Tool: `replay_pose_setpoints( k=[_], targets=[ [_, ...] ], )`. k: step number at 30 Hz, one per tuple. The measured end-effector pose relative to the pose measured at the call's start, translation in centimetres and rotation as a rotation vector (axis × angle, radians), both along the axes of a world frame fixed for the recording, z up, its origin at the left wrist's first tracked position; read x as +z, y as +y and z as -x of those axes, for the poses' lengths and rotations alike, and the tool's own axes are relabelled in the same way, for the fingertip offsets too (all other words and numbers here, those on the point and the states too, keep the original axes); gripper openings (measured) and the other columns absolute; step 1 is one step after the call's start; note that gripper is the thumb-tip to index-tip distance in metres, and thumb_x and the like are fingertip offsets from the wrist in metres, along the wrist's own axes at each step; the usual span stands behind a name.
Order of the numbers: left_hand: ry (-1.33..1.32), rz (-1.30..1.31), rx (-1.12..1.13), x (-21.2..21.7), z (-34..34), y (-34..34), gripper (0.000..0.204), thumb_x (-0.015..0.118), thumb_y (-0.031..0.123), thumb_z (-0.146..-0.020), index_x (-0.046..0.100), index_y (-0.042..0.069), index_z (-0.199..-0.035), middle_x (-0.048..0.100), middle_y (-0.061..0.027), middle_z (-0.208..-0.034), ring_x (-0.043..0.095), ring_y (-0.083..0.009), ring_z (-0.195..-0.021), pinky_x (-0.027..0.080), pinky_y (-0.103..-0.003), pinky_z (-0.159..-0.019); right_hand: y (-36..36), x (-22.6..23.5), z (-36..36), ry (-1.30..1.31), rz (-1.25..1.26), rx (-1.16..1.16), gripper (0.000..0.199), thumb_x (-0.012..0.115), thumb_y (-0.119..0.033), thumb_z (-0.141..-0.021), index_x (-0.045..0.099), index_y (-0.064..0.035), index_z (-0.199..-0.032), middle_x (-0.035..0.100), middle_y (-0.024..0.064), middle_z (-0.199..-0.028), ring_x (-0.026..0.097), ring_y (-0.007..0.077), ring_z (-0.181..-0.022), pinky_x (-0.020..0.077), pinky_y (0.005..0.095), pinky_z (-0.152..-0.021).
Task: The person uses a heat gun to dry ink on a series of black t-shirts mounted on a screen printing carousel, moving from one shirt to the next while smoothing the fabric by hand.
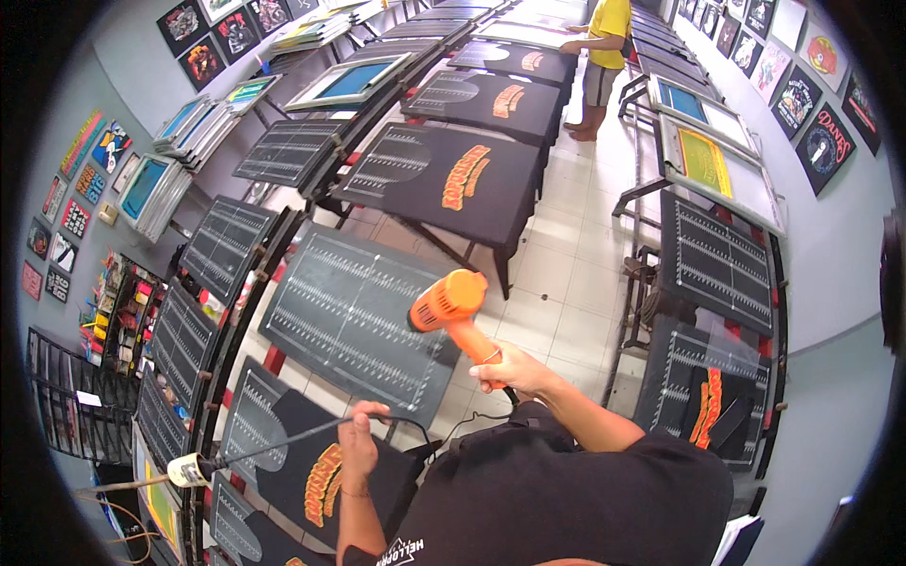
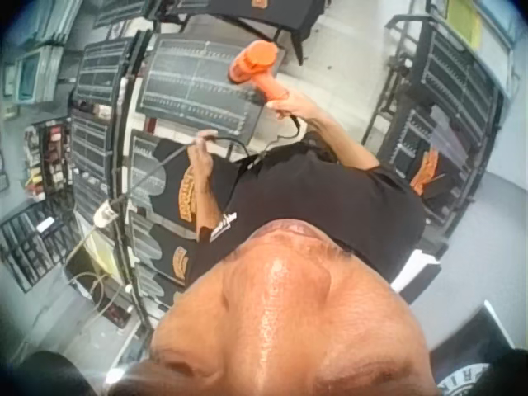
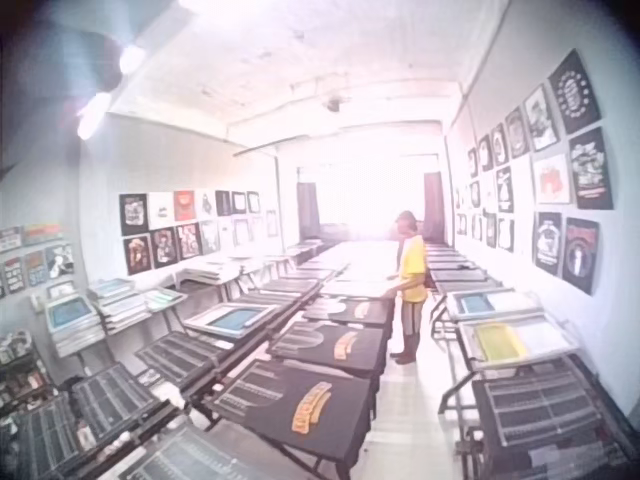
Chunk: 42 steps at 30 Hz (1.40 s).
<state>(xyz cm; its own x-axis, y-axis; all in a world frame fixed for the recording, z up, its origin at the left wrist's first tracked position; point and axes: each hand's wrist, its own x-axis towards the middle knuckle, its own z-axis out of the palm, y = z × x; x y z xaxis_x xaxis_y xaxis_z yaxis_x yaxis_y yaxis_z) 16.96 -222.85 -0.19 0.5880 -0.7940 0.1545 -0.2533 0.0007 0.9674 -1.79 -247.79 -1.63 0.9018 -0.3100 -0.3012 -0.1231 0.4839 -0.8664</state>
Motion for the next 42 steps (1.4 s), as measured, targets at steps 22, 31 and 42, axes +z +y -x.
replay_pose_setpoints(
  k=[22, 31, 42],
  targets=[
    [0.051, -0.307, -0.429, -12.3, -1.5, -55.2, 0.038, 0.042, 0.029, -0.104, 0.067, 0.001, -0.100, 0.061, -0.0068, -0.075, 0.057, -0.0152, -0.069, 0.047, -0.030, -0.068, -42.9, 0.8, 2.9, 0.018, 0.125, -0.303, 0.043, 0.067, -0.019, -0.089, 0.048, 0.0027, -0.120, 0.056, 0.0019, -0.081, 0.058, 0.0110, -0.070, 0.0490, 0.0273, -0.066],
    [-0.063, -0.566, -0.367, -13.8, -3.9, -60.9, 0.045, 0.041, 0.035, -0.100, 0.068, 0.000, -0.095, 0.066, -0.0234, -0.082, 0.064, -0.0418, -0.084, 0.048, -0.044, -0.076, -55.0, 2.4, -7.7, 0.069, 0.121, 0.019, 0.040, 0.069, -0.025, -0.089, 0.049, -0.0009, -0.114, 0.056, 0.0016, -0.087, 0.058, 0.0082, -0.070, 0.0509, 0.0258, -0.065],
    [0.164, -0.724, 0.490, -15.6, -1.2, -61.8, 0.050, 0.042, 0.034, -0.100, 0.068, 0.000, -0.074, 0.065, -0.0236, -0.074, 0.064, -0.0423, -0.076, 0.048, -0.048, -0.072, -65.0, 3.1, -24.1, 0.103, 0.176, 0.723, 0.034, 0.068, -0.025, -0.089, 0.052, -0.0019, -0.108, 0.057, -0.0003, -0.086, 0.059, 0.0080, -0.070, 0.0490, 0.0248, -0.063]
  ],
)
